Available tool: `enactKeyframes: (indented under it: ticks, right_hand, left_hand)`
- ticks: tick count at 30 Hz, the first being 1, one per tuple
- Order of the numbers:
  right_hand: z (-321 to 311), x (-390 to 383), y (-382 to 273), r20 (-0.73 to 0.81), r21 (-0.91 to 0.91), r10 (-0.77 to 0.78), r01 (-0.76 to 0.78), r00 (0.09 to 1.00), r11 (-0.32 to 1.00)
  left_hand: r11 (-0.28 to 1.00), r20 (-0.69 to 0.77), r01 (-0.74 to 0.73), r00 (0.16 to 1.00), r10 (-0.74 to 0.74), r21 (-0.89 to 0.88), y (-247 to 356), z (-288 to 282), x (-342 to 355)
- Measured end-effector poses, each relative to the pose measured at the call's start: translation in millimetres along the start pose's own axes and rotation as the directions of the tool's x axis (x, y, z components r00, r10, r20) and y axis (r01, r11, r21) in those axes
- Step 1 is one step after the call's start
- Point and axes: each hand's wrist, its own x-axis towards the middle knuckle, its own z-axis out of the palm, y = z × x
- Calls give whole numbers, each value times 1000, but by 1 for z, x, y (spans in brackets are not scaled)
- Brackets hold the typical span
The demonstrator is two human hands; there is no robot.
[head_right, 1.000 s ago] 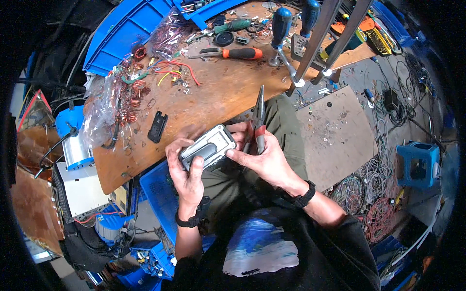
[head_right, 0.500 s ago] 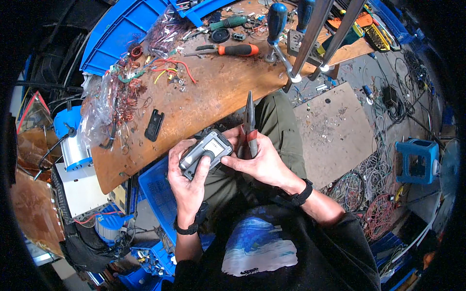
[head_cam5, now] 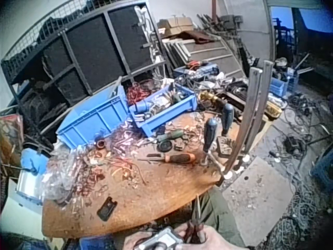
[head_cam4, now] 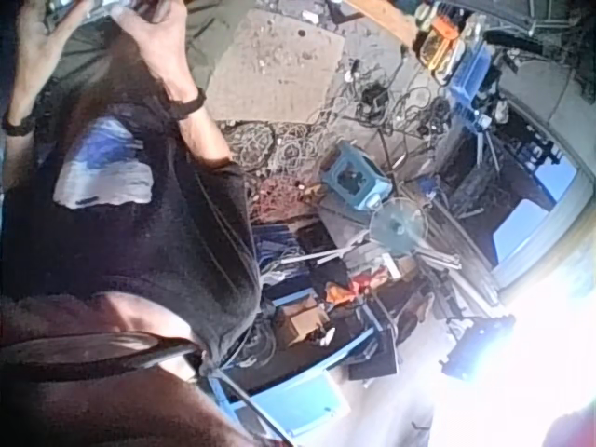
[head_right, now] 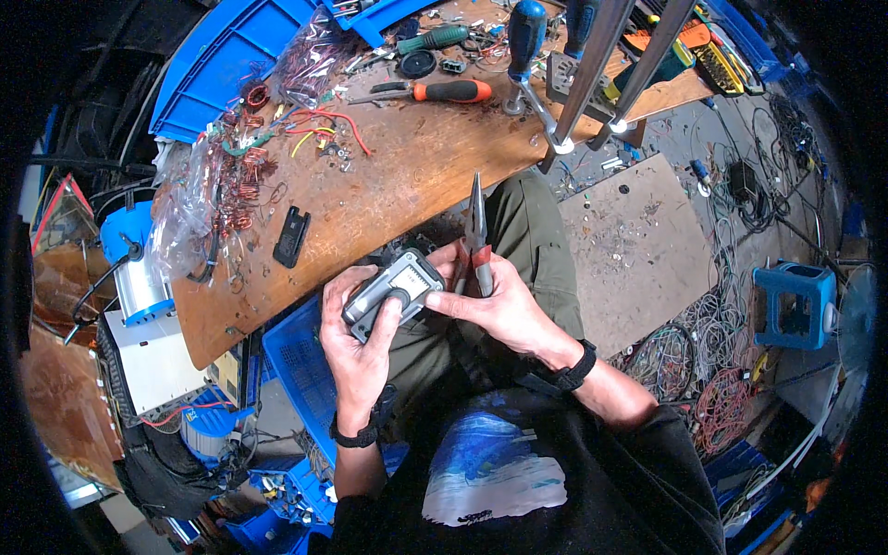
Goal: The person uses pliers to pry open and manipulate the casing of a small electronic device. They repeatedly attempt to separate the device's housing, rotating it to access different edges and applying leverage with the tool.
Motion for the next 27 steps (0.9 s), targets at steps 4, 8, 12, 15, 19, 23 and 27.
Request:
enactKeyframes:
  ticks: [4,8,12,15,19,23,27]
  right_hand:
    - [-3,1,3,-3,13,20,-20,1000,1000]
    - [-2,0,2,-25,-27,16,-17,1000,999]
    - [-11,7,-3,-11,-34,69,-69,998,997]
    - [-40,-1,0,-102,-95,190,-200,976,975]
    - [-45,-15,-30,5,-757,187,-118,982,643]
    - [-35,-21,-52,33,-861,270,-110,962,496]
    - [-37,-22,-49,197,-912,105,143,975,385]
  left_hand:
    - [999,34,-6,999,8,-53,-4,-2,-3]
    - [985,-28,3,1000,-8,-171,-7,7,0]
    - [983,-87,103,989,-117,-149,-31,3,-15]
    - [996,-117,18,993,-28,-90,-14,0,-9]
    - [995,-148,58,986,-70,-83,-8,-4,-7]
    - [995,-164,13,986,-29,-99,-12,-4,-5]
    - [987,-186,14,982,-44,-160,-10,-1,-6]
